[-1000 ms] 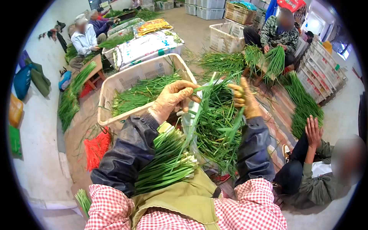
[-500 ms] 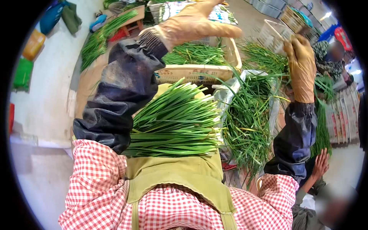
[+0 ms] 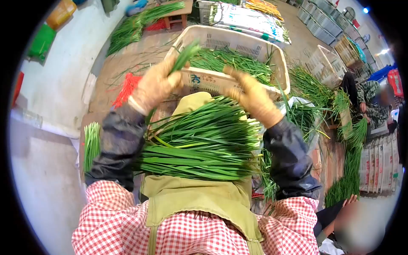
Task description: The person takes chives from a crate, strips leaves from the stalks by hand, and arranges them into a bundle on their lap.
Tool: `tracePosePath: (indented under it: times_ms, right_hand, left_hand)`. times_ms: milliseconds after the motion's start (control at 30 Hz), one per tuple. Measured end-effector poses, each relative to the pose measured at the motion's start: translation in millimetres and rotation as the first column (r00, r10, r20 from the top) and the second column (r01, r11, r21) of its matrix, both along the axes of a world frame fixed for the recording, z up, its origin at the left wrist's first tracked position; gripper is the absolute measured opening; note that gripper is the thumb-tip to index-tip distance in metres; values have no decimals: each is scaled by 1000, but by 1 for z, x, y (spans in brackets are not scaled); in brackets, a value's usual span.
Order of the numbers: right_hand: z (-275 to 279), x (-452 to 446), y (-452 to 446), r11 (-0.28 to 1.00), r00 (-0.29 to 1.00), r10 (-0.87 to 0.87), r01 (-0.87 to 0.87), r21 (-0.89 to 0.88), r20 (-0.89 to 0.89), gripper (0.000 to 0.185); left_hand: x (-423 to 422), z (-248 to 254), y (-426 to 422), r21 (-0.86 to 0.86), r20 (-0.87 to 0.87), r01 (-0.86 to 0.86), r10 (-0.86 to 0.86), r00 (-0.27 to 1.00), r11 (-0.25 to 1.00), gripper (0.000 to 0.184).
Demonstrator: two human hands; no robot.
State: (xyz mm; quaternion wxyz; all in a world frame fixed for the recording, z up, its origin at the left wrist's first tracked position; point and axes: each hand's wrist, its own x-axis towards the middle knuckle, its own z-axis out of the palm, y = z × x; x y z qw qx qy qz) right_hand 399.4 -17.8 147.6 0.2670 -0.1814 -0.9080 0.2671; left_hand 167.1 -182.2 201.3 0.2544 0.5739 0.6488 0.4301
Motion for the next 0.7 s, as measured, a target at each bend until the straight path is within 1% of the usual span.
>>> tracePosePath:
  times_ms: [33,67,100,133,167,200,233,300,333,367,400,433,500,533,567,600,633,667,700]
  right_hand:
    - [-15,9,-6,978,973,33,-78,191,229,30]
    - [-30,16,-16,973,970,68,-116,201,232,26]
    - [-41,25,-31,965,967,101,-153,212,235,23]
    - [-40,38,-51,958,966,48,-117,264,253,21]
    - [-36,53,-73,946,964,-7,-80,313,266,19]
    - [-34,70,-96,943,953,-37,-65,325,300,21]
    - [-35,86,-117,940,940,-76,-43,338,332,22]
    - [-38,110,-138,951,979,-88,28,309,182,28]
    - [-35,120,-142,960,979,-111,61,275,170,35]
    - [-27,128,-139,930,952,-181,84,358,246,28]
    - [-20,134,-133,892,929,-293,180,415,227,24]
    - [-15,141,-123,839,894,-400,269,473,201,20]
    - [-19,171,-86,799,863,-500,429,421,69,15]
    - [-25,196,-69,752,797,-601,545,370,49,17]
    - [-28,221,-51,696,725,-688,645,316,35,19]
    - [-26,247,-30,616,497,-786,676,405,367,20]
    - [-24,261,-15,551,165,-769,662,509,617,21]
    - [-19,254,-12,549,169,-773,660,512,611,21]
    - [-15,246,-8,569,314,-807,643,513,501,24]
  left_hand:
    - [-2,-31,-7,-6,-45,-97,97,994,995,37]
    - [2,-68,-16,30,-193,-140,143,971,990,33]
    - [6,-105,-24,71,-335,-185,199,921,980,30]
    - [38,-92,-41,52,-408,-185,190,893,981,31]
    - [53,-106,-53,-30,-521,-166,127,844,986,36]
    - [70,-116,-67,151,-534,-50,124,837,987,40]
    - [83,-105,-80,62,-550,36,4,835,997,40]
    - [98,-83,-92,-14,-563,129,-114,818,992,39]
    - [98,-85,-88,-15,-560,151,-133,817,988,39]
    - [94,-88,-82,35,-528,172,-128,840,984,39]
    - [90,-91,-75,87,-492,196,-129,861,977,39]
    - [85,-93,-67,91,-461,173,-113,880,981,39]
    - [73,-94,-58,88,-398,99,-56,916,991,34]
    - [68,-92,-55,66,-355,78,-50,934,995,32]
    - [63,-92,-52,73,-356,78,-47,933,994,32]
    - [58,-94,-51,34,-325,67,-52,944,997,31]
    - [53,-98,-50,-7,-293,56,-56,954,998,30]
    - [51,-101,-50,-16,-295,59,-62,954,998,28]
    - [46,-102,-47,-9,-298,56,-56,953,998,28]
